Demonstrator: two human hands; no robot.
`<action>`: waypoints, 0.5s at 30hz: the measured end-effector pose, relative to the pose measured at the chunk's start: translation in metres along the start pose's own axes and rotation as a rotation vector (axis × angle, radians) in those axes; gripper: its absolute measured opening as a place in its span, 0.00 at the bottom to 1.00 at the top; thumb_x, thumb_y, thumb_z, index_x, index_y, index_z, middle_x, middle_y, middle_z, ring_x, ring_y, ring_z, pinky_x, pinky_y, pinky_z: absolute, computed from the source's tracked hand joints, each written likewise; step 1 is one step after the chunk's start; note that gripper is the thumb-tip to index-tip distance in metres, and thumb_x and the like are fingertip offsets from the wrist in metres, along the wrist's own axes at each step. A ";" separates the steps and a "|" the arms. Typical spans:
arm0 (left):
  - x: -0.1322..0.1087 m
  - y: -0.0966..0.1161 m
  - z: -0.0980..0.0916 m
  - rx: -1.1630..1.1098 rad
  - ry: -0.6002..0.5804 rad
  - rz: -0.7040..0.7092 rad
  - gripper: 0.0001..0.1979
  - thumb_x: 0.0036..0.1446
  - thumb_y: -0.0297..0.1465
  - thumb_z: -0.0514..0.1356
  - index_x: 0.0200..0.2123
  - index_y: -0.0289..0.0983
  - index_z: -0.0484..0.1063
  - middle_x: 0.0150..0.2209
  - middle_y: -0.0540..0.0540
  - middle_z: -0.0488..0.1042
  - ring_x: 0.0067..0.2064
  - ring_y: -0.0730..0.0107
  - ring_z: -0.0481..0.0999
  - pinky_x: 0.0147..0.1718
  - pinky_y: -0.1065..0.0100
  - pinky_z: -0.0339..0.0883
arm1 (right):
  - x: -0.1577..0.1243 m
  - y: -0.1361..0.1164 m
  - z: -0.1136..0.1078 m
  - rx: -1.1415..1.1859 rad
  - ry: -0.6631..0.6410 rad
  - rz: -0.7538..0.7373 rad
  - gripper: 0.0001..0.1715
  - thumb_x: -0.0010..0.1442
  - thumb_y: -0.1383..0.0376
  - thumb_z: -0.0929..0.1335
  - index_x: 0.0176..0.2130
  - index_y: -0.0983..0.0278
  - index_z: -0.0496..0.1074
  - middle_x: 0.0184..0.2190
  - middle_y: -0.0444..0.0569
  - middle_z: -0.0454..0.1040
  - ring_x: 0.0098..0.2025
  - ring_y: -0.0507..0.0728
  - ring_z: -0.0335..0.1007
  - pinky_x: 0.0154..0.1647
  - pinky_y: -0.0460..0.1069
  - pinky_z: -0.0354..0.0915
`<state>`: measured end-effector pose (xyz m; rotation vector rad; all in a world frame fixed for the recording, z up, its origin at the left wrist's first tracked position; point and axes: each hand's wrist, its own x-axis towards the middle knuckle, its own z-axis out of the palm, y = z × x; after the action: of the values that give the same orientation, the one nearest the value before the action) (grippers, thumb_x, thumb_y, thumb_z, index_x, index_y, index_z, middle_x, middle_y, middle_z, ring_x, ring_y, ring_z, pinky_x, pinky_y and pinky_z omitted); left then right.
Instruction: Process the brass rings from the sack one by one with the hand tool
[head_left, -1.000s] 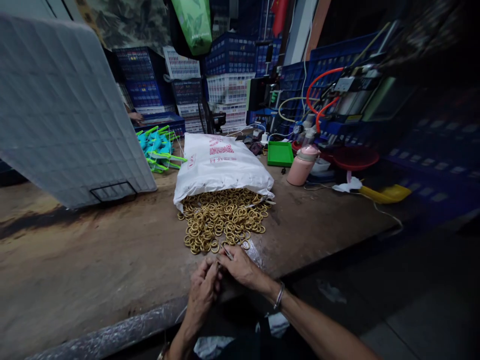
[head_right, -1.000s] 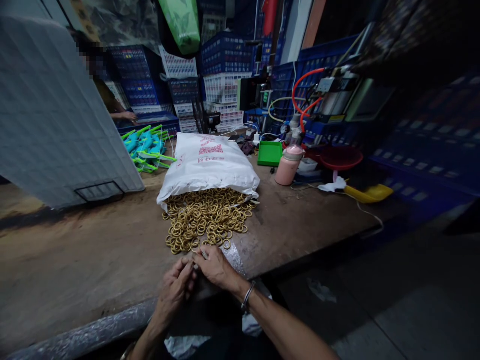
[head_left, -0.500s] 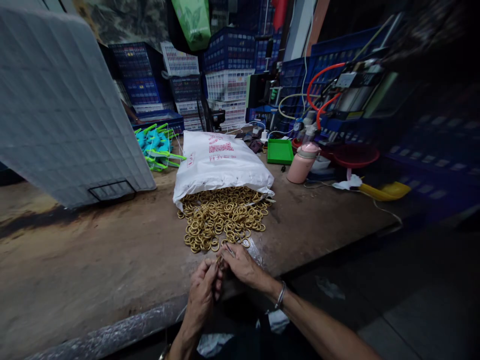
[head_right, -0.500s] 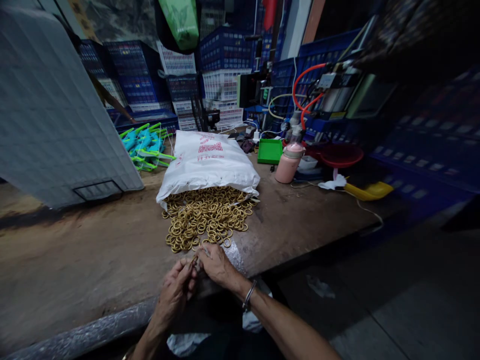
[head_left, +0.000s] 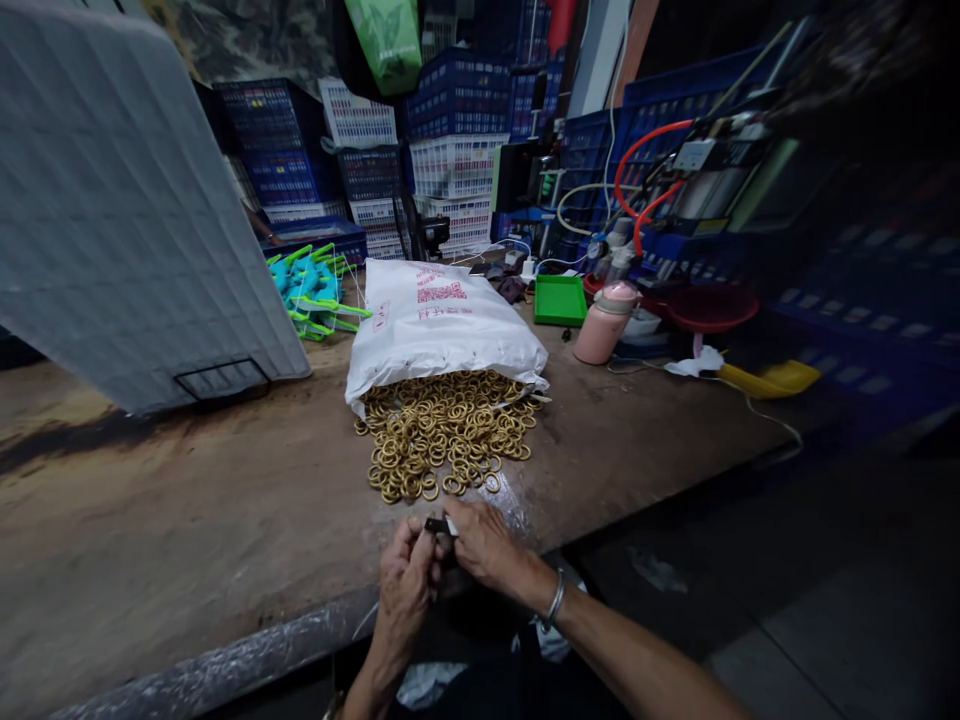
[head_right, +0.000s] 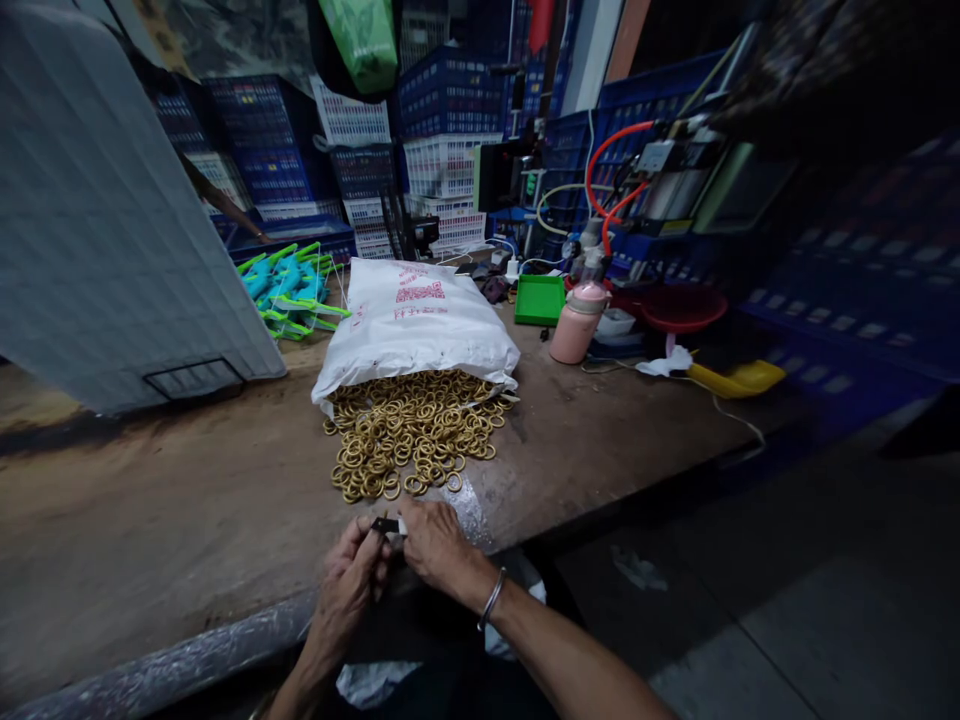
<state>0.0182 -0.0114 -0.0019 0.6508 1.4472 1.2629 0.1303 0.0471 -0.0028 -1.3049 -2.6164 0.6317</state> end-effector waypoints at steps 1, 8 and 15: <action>-0.003 0.001 0.000 -0.001 -0.009 -0.002 0.20 0.40 0.48 0.59 0.24 0.38 0.60 0.14 0.58 0.62 0.11 0.85 0.53 0.09 0.79 0.45 | 0.000 0.001 -0.001 -0.014 0.006 0.016 0.17 0.47 0.73 0.59 0.39 0.65 0.63 0.30 0.50 0.72 0.30 0.54 0.66 0.27 0.46 0.50; -0.020 0.010 -0.001 -0.242 -0.209 -0.102 0.16 0.45 0.43 0.60 0.24 0.36 0.63 0.17 0.55 0.65 0.14 0.84 0.56 0.11 0.79 0.48 | 0.001 0.034 -0.016 -0.058 0.185 0.274 0.12 0.51 0.74 0.58 0.36 0.64 0.63 0.29 0.48 0.72 0.31 0.53 0.67 0.27 0.46 0.48; -0.012 -0.001 -0.002 -0.381 -0.224 -0.122 0.11 0.49 0.36 0.59 0.28 0.33 0.68 0.24 0.48 0.71 0.19 0.80 0.64 0.14 0.77 0.55 | -0.001 0.056 -0.020 -0.093 0.243 0.406 0.10 0.57 0.61 0.60 0.39 0.63 0.62 0.36 0.49 0.71 0.35 0.55 0.67 0.29 0.46 0.49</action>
<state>0.0203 -0.0226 0.0011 0.4237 1.0115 1.2808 0.1777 0.0818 -0.0088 -1.8361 -2.2268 0.3721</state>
